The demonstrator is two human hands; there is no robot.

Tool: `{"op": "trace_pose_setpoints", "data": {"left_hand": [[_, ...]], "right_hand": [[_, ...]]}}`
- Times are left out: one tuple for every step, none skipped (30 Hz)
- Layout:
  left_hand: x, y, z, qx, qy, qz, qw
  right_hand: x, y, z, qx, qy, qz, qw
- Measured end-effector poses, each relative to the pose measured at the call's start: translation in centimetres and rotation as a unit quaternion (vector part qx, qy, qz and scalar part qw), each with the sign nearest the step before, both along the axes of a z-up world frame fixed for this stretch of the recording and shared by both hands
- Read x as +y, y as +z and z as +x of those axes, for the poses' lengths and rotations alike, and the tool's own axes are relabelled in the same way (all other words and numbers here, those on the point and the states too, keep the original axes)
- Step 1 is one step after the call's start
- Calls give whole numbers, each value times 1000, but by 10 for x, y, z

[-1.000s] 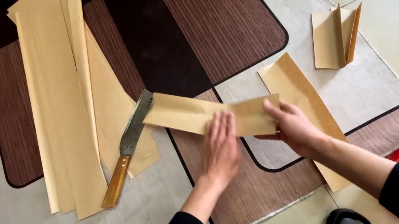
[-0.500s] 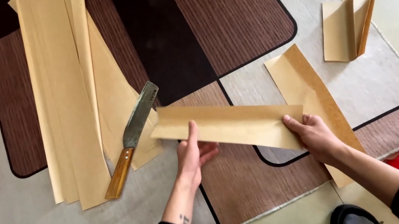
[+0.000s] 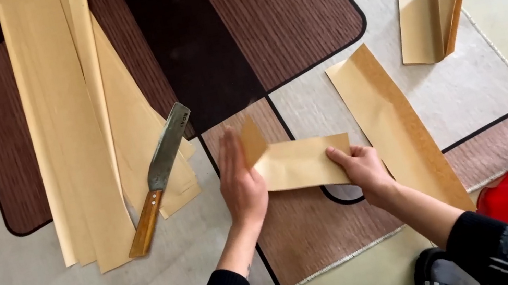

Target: Folding long strips of brown paper and using a knife to create sharp creases.

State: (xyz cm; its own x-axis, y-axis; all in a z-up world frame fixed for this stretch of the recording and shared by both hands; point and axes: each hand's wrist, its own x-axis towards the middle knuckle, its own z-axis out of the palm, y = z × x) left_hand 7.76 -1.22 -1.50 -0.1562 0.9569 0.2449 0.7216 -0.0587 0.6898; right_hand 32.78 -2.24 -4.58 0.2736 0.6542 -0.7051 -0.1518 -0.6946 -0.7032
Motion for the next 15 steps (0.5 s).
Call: {"op": "trace_pose_setpoints", "data": {"left_hand": [[-1, -5, 3, 24, -41, 26, 999], [0, -11, 7, 23, -41, 25, 999], [0, -18, 10, 57, -96, 41, 993], [-1, -25, 14, 90, -151, 58, 983], [-7, -40, 16, 89, -151, 56, 983], [-13, -54, 18, 127, -195, 38, 972], [-19, -69, 20, 164, -238, 21, 957], [-24, -75, 20, 164, -239, 19, 957], [-27, -82, 21, 187, -256, 3, 948], [-31, -89, 21, 210, -273, -14, 939], [-32, -88, 23, 208, -274, -14, 939], [-33, -88, 24, 203, -283, -27, 937], [-34, -86, 24, 199, -291, -40, 935], [-34, -84, 24, 198, -292, -41, 935], [-35, -81, 26, 205, -298, -41, 931]], "right_hand": [[0, 4, -5, -6, 14, 4, 1000], [1, -2, -4, -7, 15, 3, 1000], [0, -8, -4, -2, 23, 2, 1000], [0, -14, -4, 2, 31, 1, 1000], [-2, -22, -2, 2, 31, -1, 1000], [-3, -30, 0, 16, 39, -6, 999], [-5, -37, 2, 31, 47, -10, 998], [-5, -36, 4, 31, 46, -12, 998], [-3, -35, 6, 37, 56, -11, 998], [-2, -34, 9, 42, 65, -10, 997], [-4, -28, 12, 41, 64, -11, 997], [-6, -22, 14, -12, 101, -8, 995], [-8, -17, 15, -64, 138, -4, 988], [-6, -20, 16, -65, 138, -6, 988], [-4, -22, 18, -122, 187, -12, 975]]}}
